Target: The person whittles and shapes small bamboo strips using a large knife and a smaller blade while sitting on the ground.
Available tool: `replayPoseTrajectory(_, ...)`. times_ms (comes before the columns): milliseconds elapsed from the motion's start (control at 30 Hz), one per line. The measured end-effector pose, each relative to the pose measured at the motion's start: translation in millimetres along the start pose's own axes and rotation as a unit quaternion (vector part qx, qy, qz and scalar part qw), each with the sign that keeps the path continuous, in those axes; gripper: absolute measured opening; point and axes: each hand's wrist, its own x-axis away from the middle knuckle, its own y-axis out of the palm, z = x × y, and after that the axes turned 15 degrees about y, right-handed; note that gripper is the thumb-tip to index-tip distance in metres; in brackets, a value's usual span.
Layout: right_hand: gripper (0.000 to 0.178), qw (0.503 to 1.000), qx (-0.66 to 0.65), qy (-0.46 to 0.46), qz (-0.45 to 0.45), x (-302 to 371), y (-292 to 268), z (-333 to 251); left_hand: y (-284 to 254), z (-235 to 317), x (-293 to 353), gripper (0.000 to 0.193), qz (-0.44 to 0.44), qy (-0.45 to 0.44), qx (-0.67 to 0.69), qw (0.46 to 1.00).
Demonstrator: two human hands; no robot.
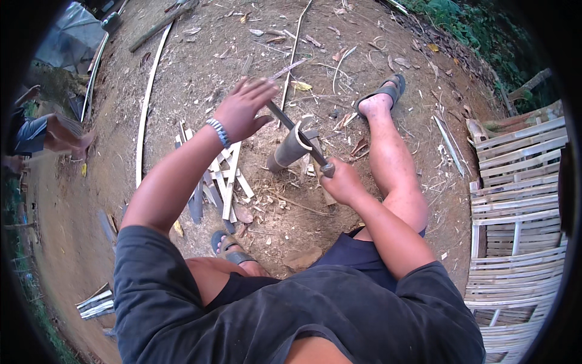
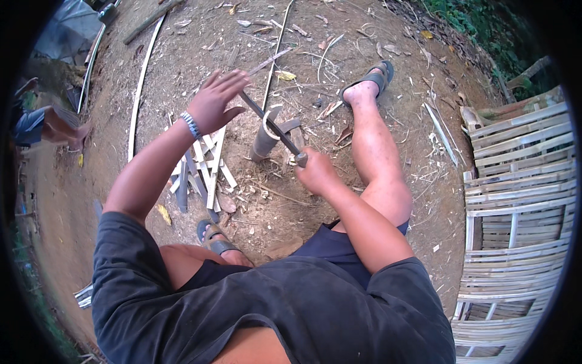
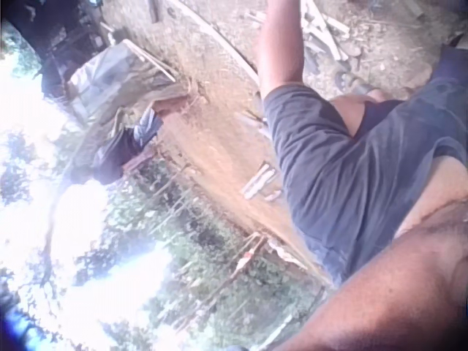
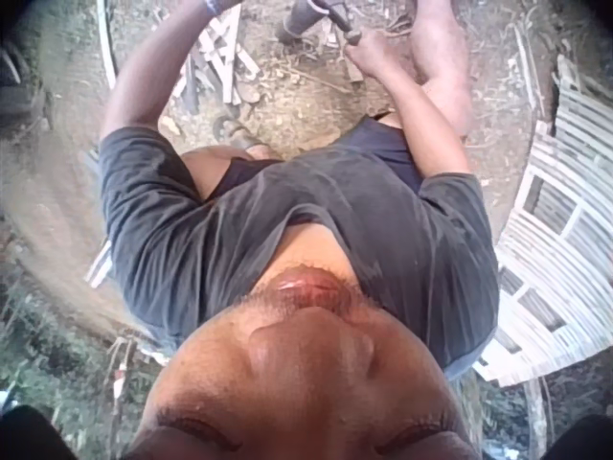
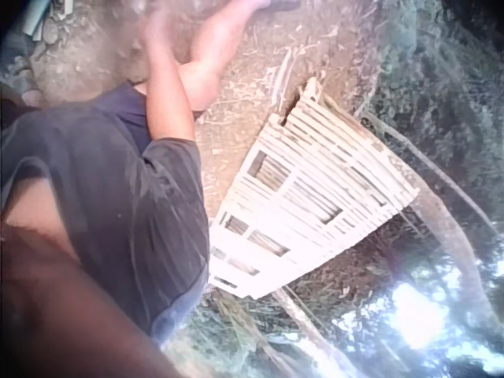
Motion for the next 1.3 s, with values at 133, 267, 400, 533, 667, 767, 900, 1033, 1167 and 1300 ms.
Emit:
replayPoseTrajectory(133,0.029,0.991,-0.125,-0.036,-0.012,21.2,9.2,-7.9,-29.6,2.8,46.9,0.071,0.183,-0.105,0.101,0.972)
replayPoseTrajectory(267,0.032,0.99,-0.115,-0.081,0.006,79.5,-61.9,-93.1,-70.6,3.5,113.7,0.062,0.203,-0.234,0.12,0.943)
replayPoseTrajectory(400,0.035,0.991,-0.045,-0.118,0.03,56.3,-43.4,-107.4,-65.4,13.8,138.4,0.056,0.348,-0.303,0.276,0.843)
replayPoseTrajectory(533,0.037,0.997,-0.021,0.063,-0.049,-76.2,36.1,-34.7,-48.0,12.3,117.2,0.054,0.373,-0.358,0.337,0.787)
replayPoseTrajectory(667,0.032,0.997,0.061,-0.025,0.04,-42.6,-24.0,-108.6,-62.6,19.3,123.6,0.053,0.402,-0.353,0.373,0.759)
replayPoseTrajectory(767,0.03,0.993,0.05,-0.065,0.081,10.3,-69.4,-140.5,-69.2,26.9,143.9,0.054,0.405,-0.381,0.391,0.733)
replayPoseTrajectory(900,0.024,0.999,0.035,0.0,0.038,-33.4,-6.3,-89.1,-71.8,31.2,127.5,0.055,0.377,-0.391,0.416,0.73)
replayPoseTrajectory(1033,0.019,0.994,0.099,0.038,-0.026,-112.8,8.2,-104.1,-65.1,29.8,119.2,0.054,0.382,-0.389,0.437,0.716)
replayPoseTrajectory(1167,0.023,0.981,0.018,-0.13,0.142,-57.6,-24.7,-137.4,-66.9,34.9,131.3,0.05,0.392,-0.398,0.449,0.697)
replayPoseTrajectory(1300,0.027,0.979,-0.095,-0.113,0.143,-47.4,23.9,-100.3,-77.4,40.8,136.0,0.051,0.394,-0.428,0.47,0.664)
